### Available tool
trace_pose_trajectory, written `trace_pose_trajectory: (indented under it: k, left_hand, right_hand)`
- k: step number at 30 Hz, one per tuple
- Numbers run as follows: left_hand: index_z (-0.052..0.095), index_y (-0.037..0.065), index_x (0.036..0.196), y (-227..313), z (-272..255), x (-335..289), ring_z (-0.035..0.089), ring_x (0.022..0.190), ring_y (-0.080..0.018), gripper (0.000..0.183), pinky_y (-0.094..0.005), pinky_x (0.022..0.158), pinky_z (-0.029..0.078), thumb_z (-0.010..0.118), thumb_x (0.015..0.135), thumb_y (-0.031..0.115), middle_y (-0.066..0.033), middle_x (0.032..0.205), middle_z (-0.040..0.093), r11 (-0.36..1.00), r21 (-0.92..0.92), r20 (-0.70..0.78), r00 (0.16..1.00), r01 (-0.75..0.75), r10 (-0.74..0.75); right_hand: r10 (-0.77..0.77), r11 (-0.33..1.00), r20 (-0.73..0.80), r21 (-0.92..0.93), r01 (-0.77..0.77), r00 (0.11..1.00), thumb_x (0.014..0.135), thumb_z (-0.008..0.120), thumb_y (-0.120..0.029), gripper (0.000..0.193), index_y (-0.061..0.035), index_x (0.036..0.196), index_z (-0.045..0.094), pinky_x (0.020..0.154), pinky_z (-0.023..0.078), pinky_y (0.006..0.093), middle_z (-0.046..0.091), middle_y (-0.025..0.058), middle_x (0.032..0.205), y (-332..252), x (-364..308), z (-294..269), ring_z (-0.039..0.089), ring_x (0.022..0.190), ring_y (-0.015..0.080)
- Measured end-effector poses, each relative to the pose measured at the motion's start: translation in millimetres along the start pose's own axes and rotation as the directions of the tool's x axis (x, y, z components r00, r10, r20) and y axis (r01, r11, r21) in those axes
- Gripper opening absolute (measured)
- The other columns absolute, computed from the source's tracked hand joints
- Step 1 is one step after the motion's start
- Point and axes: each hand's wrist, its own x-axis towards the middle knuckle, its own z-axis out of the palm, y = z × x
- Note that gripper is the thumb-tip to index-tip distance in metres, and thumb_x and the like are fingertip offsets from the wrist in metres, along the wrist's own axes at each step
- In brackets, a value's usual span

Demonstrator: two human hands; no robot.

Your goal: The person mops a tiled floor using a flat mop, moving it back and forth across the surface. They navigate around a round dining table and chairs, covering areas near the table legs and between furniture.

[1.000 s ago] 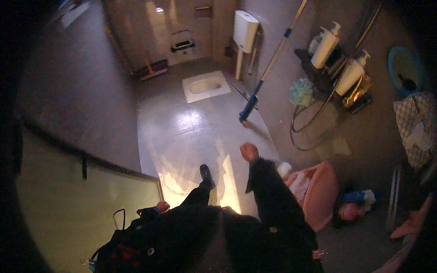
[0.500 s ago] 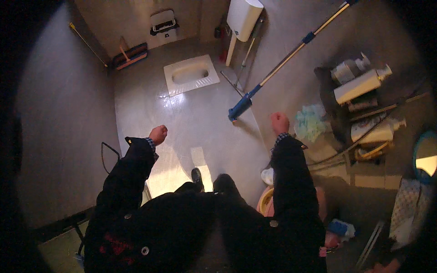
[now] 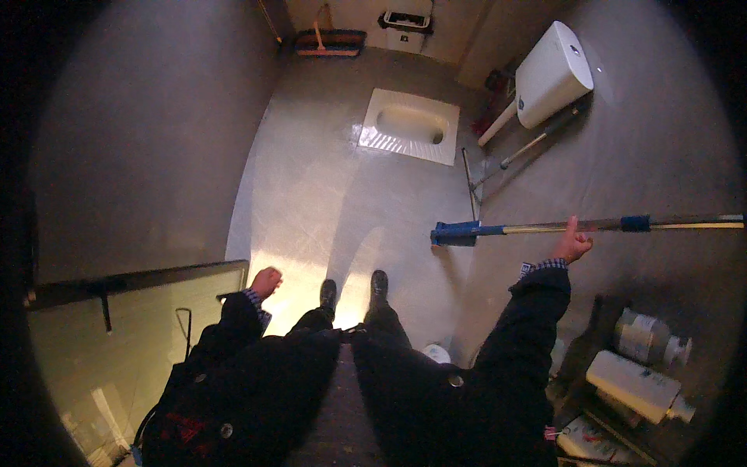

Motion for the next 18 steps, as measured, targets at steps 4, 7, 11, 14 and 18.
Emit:
trace_pose_trajectory:
  k: [4,7,11,14,18]
  left_hand:
    - [0.055,0.001,0.087,-48,23,-79,0.053,0.057,-0.0136,0.023,-0.0291,0.047,0.044,0.047,0.083,0.022,-0.0087,0.073,0.060,0.928,-0.188,0.002,0.945,0.321,-0.326]
    - [0.054,0.002,0.092,-59,39,-128,0.054,0.063,-0.0167,0.021,-0.0317,0.051,0.046,0.048,0.083,0.020,-0.0093,0.079,0.060,0.855,-0.269,0.047,0.892,0.444,-0.449]
    - [0.053,0.003,0.096,-69,58,-166,0.057,0.071,-0.0209,0.022,-0.0353,0.057,0.049,0.051,0.083,0.021,-0.0106,0.085,0.060,0.777,-0.393,0.070,0.858,0.492,-0.508]
    - [0.053,0.002,0.096,-79,72,-182,0.058,0.069,-0.0177,0.024,-0.0316,0.056,0.049,0.049,0.083,0.021,-0.0100,0.083,0.061,0.754,-0.414,0.051,0.840,0.510,-0.540]
    - [0.053,0.002,0.098,-88,80,-196,0.057,0.069,-0.0148,0.025,-0.0283,0.053,0.048,0.051,0.083,0.022,-0.0086,0.083,0.060,0.787,-0.426,0.043,0.879,0.446,-0.474]
  right_hand:
    - [-0.042,0.974,-0.009,0.220,0.043,0.999,0.072,0.071,-0.026,0.045,0.0022,0.098,0.048,0.073,0.045,0.0300,0.058,0.0092,0.085,-3,3,11,0.056,0.078,0.0182]
    - [0.034,0.900,0.088,0.430,-0.068,0.996,0.076,0.067,-0.017,0.023,-0.0012,0.087,0.054,0.066,0.046,0.0317,0.058,0.0061,0.072,-11,6,12,0.056,0.067,0.0156]
    - [-0.001,0.856,0.313,0.492,-0.161,0.950,0.081,0.060,-0.013,0.022,-0.0073,0.064,0.046,0.063,0.043,0.0290,0.053,0.0046,0.065,-30,-7,16,0.050,0.062,0.0150]
    - [-0.217,0.804,0.609,0.554,-0.214,0.763,0.083,0.058,-0.015,0.025,-0.0087,0.064,0.044,0.061,0.041,0.0295,0.046,0.0023,0.059,-52,-63,27,0.044,0.057,0.0134]
    - [-0.413,0.774,0.795,0.563,-0.288,0.445,0.083,0.059,-0.015,0.021,-0.0089,0.066,0.049,0.051,0.039,0.0258,0.042,0.0014,0.057,-111,-168,37,0.039,0.051,0.0109]
